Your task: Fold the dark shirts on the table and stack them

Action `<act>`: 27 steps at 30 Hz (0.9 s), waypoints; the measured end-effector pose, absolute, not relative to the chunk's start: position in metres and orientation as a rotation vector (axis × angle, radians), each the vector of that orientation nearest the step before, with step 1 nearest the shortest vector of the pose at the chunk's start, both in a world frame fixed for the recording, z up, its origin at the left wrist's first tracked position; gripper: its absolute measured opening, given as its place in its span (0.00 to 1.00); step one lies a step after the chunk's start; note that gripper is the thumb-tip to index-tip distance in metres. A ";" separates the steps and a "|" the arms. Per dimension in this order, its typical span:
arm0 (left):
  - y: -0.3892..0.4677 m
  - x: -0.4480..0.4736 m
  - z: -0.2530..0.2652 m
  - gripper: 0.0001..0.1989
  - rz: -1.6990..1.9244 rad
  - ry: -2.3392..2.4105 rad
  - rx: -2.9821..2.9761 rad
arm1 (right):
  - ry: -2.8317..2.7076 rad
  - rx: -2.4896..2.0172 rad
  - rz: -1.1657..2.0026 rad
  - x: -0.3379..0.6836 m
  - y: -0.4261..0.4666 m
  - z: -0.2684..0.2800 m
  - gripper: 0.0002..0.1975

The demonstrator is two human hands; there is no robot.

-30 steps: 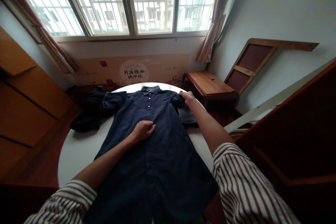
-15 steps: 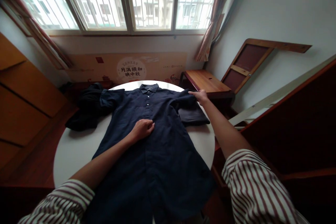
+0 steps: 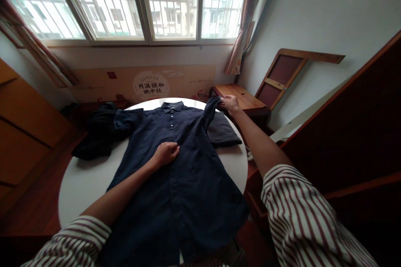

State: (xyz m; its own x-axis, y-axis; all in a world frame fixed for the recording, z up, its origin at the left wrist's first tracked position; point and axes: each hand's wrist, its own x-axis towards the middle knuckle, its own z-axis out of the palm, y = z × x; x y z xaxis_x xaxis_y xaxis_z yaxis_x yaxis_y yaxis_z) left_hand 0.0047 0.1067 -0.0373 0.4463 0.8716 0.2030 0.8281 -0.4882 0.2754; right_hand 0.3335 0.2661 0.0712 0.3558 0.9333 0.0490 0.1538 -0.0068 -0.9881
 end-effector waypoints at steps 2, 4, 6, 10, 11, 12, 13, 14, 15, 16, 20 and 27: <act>0.107 0.005 -0.037 0.16 0.478 1.517 2.551 | -1.125 -1.530 0.842 0.327 0.258 0.070 0.10; 0.106 0.006 -0.036 0.16 0.478 1.522 2.549 | -1.227 -1.612 0.844 0.320 0.238 0.062 0.09; 0.106 0.006 -0.036 0.16 0.475 1.526 2.545 | -1.329 -1.668 0.867 0.316 0.207 0.051 0.10; 0.106 0.006 -0.035 0.16 0.477 1.519 2.539 | -1.727 -1.771 0.870 0.315 0.126 0.024 0.16; 0.106 0.006 -0.035 0.16 0.481 1.515 2.539 | -1.865 -1.815 0.814 0.315 0.105 0.017 0.18; 0.106 0.006 -0.035 0.16 0.487 1.509 2.541 | -1.956 -1.849 0.753 0.316 0.087 0.011 0.18; 0.107 0.005 -0.036 0.16 0.495 1.506 2.545 | -2.022 -1.871 0.694 0.317 0.070 0.005 0.19; 0.107 0.005 -0.036 0.17 0.502 1.503 2.550 | -2.053 -1.878 0.646 0.317 0.055 0.001 0.19; 0.107 0.005 -0.036 0.17 0.508 1.502 2.554 | -2.077 -1.857 0.627 0.317 0.042 -0.003 0.18; 0.107 0.005 -0.035 0.16 0.512 1.501 2.557 | -2.106 -1.809 0.641 0.317 0.032 -0.005 0.17; 0.107 0.004 -0.034 0.16 0.514 1.494 2.555 | -2.124 -1.481 1.021 0.314 0.013 -0.004 0.18; 0.108 0.003 -0.036 0.16 0.526 1.486 2.554 | -1.095 -1.254 1.775 0.285 0.054 0.011 0.15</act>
State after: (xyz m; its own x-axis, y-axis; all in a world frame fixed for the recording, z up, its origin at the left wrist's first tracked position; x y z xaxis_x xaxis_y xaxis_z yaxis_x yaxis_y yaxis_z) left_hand 0.0029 0.1080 -0.0365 0.4511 0.8629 0.2277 0.8141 -0.5024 0.2913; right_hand 0.2846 0.0545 0.0109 -0.2922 0.8826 -0.3683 -0.0667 -0.4030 -0.9128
